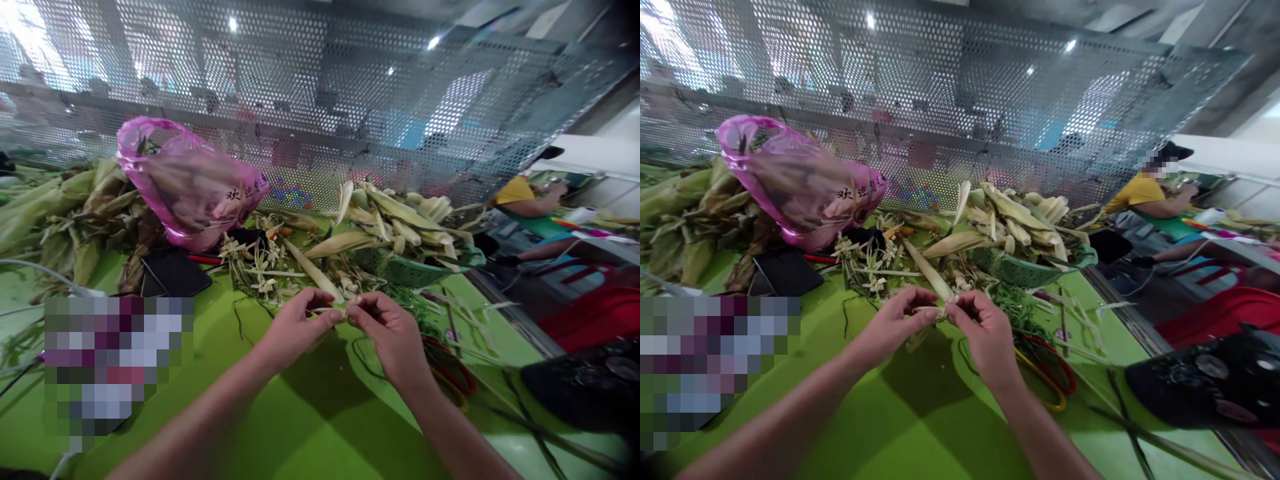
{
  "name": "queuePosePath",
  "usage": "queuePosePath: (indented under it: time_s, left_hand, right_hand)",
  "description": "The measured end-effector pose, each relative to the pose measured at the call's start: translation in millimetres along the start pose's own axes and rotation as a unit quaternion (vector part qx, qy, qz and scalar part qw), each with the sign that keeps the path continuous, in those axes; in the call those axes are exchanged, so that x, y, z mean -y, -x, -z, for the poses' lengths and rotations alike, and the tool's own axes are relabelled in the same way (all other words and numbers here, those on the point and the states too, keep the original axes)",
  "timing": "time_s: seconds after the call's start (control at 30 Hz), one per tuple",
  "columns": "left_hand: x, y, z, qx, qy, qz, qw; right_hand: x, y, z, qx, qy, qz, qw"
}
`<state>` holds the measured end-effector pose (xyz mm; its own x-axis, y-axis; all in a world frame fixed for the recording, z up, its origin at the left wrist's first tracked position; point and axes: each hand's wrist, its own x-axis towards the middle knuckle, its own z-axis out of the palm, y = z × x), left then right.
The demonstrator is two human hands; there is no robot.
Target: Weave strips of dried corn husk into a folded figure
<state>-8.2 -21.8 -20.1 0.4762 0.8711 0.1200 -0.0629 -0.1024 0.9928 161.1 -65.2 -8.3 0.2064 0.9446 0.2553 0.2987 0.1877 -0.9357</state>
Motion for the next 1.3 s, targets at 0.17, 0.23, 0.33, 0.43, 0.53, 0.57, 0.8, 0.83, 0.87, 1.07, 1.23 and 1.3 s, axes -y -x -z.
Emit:
queuePosePath:
  time_s: [0.17,0.23,0.33,0.43,0.53,0.57,0.8,0.83,0.87,1.07,1.23,1.3]
  left_hand:
    - [3.3,0.4,-4.3,0.005,-0.138,-0.068,0.988]
    - [2.2,0.7,-5.2,0.010,-0.105,-0.050,0.993]
    - [-0.6,0.2,-4.4,-0.007,-0.006,0.014,1.000]
    - [-1.5,-0.3,-2.5,-0.043,0.090,0.046,0.994]
    - [0.1,0.0,-2.1,-0.058,0.178,0.056,0.981]
    - [0.8,0.2,-2.3,-0.059,0.207,0.065,0.974]
    - [4.3,-1.4,-0.4,-0.074,0.279,0.063,0.955]
    - [4.3,-1.8,0.2,-0.079,0.275,0.059,0.956]
    - [4.1,-2.1,0.6,-0.084,0.271,0.058,0.957]
    - [3.1,-2.8,-0.1,-0.113,0.275,0.078,0.952]
    - [2.5,-2.7,2.8,-0.097,0.304,0.121,0.940]
    - [2.1,-2.7,3.4,-0.085,0.291,0.117,0.946]
  right_hand:
    - [-3.7,3.1,-2.5,0.030,0.028,0.027,0.999]
    - [-4.0,3.5,-3.7,0.032,0.025,0.030,0.999]
    - [-2.8,3.8,-5.1,0.026,0.023,0.021,0.999]
    - [-1.0,3.9,-6.2,0.028,0.036,0.005,0.999]
    - [-0.7,4.1,-8.3,0.047,0.034,-0.015,0.998]
    - [-1.1,4.2,-9.3,0.052,0.026,-0.023,0.998]
    - [-4.6,7.3,-18.8,0.065,-0.110,-0.079,0.989]
    - [-5.5,8.5,-20.3,0.073,-0.115,-0.087,0.987]
    - [-6.6,9.6,-21.8,0.080,-0.114,-0.095,0.986]
    - [-12.2,11.8,-25.3,0.117,0.001,-0.077,0.990]
    - [-5.9,10.5,-22.4,0.111,0.088,-0.020,0.990]
    - [-3.4,10.5,-20.9,0.105,0.071,-0.014,0.992]
